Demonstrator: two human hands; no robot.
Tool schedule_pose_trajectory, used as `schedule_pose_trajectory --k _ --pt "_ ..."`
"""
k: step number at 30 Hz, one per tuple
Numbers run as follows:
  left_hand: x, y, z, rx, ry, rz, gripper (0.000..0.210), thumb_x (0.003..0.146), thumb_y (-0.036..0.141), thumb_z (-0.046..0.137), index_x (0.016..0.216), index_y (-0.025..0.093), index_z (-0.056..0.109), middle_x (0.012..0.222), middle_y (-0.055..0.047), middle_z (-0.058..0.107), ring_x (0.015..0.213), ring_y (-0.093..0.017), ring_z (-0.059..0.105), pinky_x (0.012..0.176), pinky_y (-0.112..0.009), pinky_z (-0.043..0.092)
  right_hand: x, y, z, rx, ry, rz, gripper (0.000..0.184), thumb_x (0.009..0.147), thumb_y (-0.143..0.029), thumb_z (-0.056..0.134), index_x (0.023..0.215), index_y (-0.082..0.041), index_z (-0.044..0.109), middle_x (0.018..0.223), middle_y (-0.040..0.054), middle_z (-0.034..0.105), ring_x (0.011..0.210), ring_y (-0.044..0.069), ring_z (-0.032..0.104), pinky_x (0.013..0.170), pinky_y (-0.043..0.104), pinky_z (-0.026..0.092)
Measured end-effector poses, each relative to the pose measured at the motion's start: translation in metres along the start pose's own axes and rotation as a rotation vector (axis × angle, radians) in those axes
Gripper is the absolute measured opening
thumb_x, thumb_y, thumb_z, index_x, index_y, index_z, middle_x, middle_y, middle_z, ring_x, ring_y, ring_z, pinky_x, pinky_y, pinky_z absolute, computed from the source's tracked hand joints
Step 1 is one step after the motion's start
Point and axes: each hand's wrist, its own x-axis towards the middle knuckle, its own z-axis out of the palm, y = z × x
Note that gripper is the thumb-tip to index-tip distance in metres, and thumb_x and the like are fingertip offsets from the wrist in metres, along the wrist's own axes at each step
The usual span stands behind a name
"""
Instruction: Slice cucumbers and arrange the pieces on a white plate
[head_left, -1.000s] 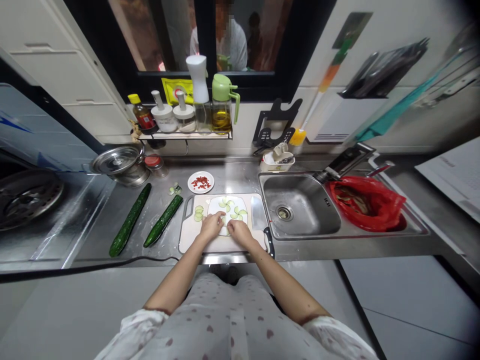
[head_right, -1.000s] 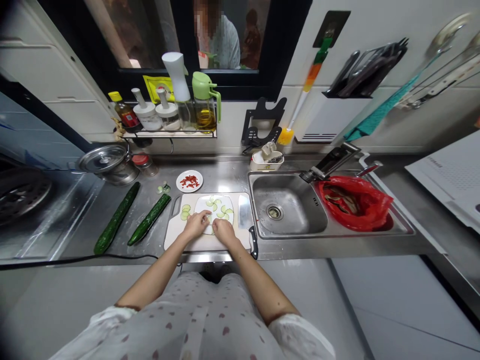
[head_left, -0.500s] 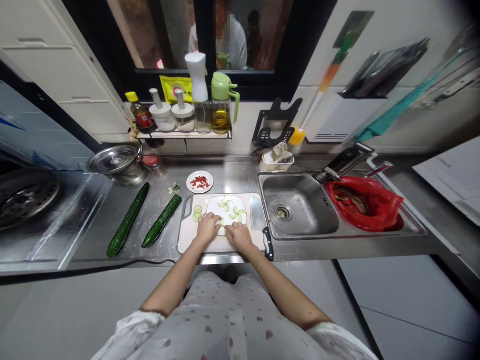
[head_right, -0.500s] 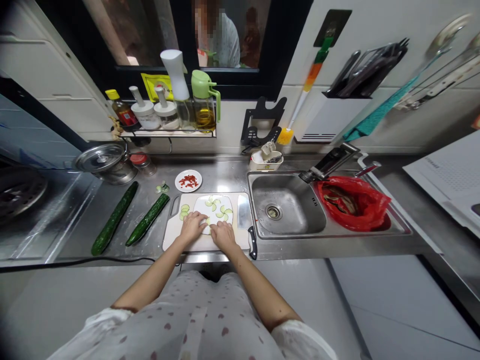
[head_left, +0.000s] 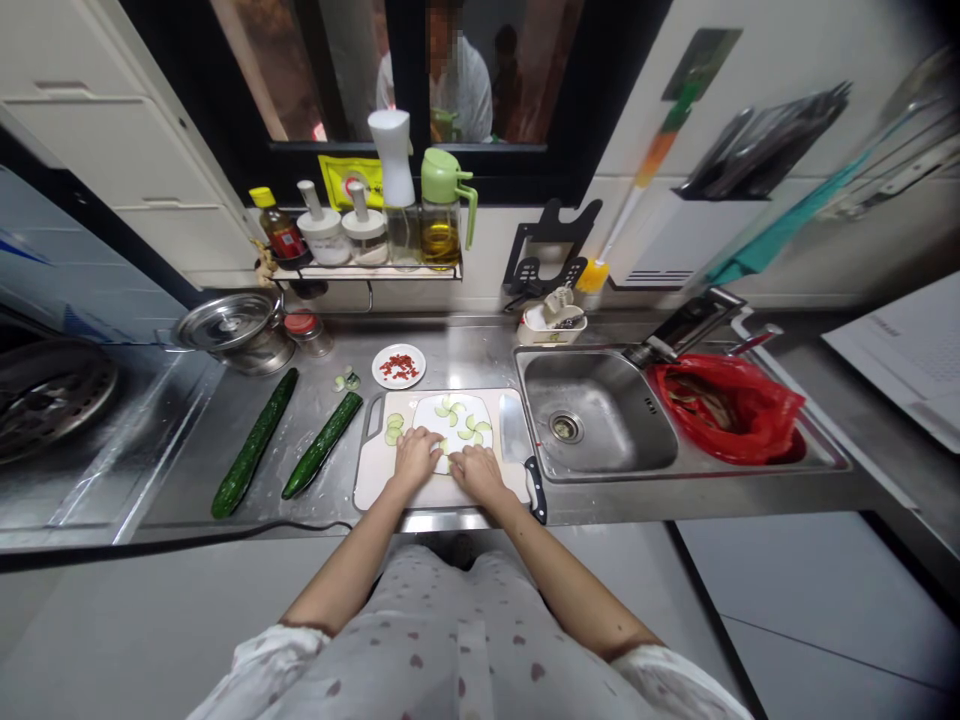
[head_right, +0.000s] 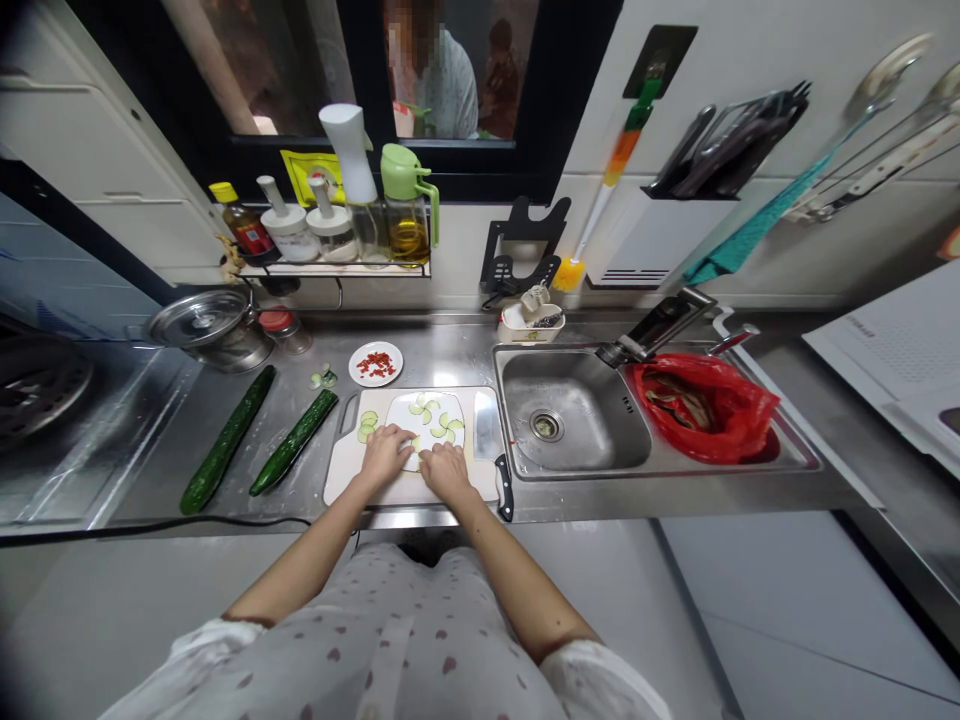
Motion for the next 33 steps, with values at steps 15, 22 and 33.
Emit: schedule_pose_trajectory --k 15,22,33 --pt "0.0012 -0.0011 0.0052 -0.044 0.019 -0.003 0.031 0.089 0.033 0.053 0.117 0.028 0.065 0.11 -0.008 0.06 0.109 -0.025 0.048 0.095 -0.038 0.03 0.0028 -0.0019 -0.0036 -0.013 -0.007 0.001 0.032 0.094 -0.036 0.044 0.111 -0.022 0.067 0.107 0.0116 0.066 0.104 0.024 0.053 0.088 0.036 0.031" --pt "0.0013 -0.0006 0.0045 -0.044 0.022 -0.005 0.031 0.089 0.032 0.052 0.117 0.028 0.066 0.11 -0.008 0.06 0.11 -0.025 0.048 0.095 -0.038 0.03 0.0022 -0.0027 -0.0038 -0.027 -0.004 -0.003 0.031 0.094 -0.034 0.044 0.11 -0.022 0.067 0.105 0.0111 0.066 0.103 0.024 0.054 0.088 0.036 0.03" --pt "0.0008 0.0048 0.0062 -0.067 0.022 -0.048 0.032 0.089 0.032 0.051 0.118 0.028 0.065 0.11 -0.008 0.061 0.111 -0.026 0.048 0.097 -0.04 0.03 0.0028 -0.0051 -0.0008 -0.053 0.025 -0.026 0.032 0.093 -0.029 0.041 0.107 -0.018 0.068 0.101 0.0131 0.066 0.102 0.025 0.053 0.088 0.037 0.029"
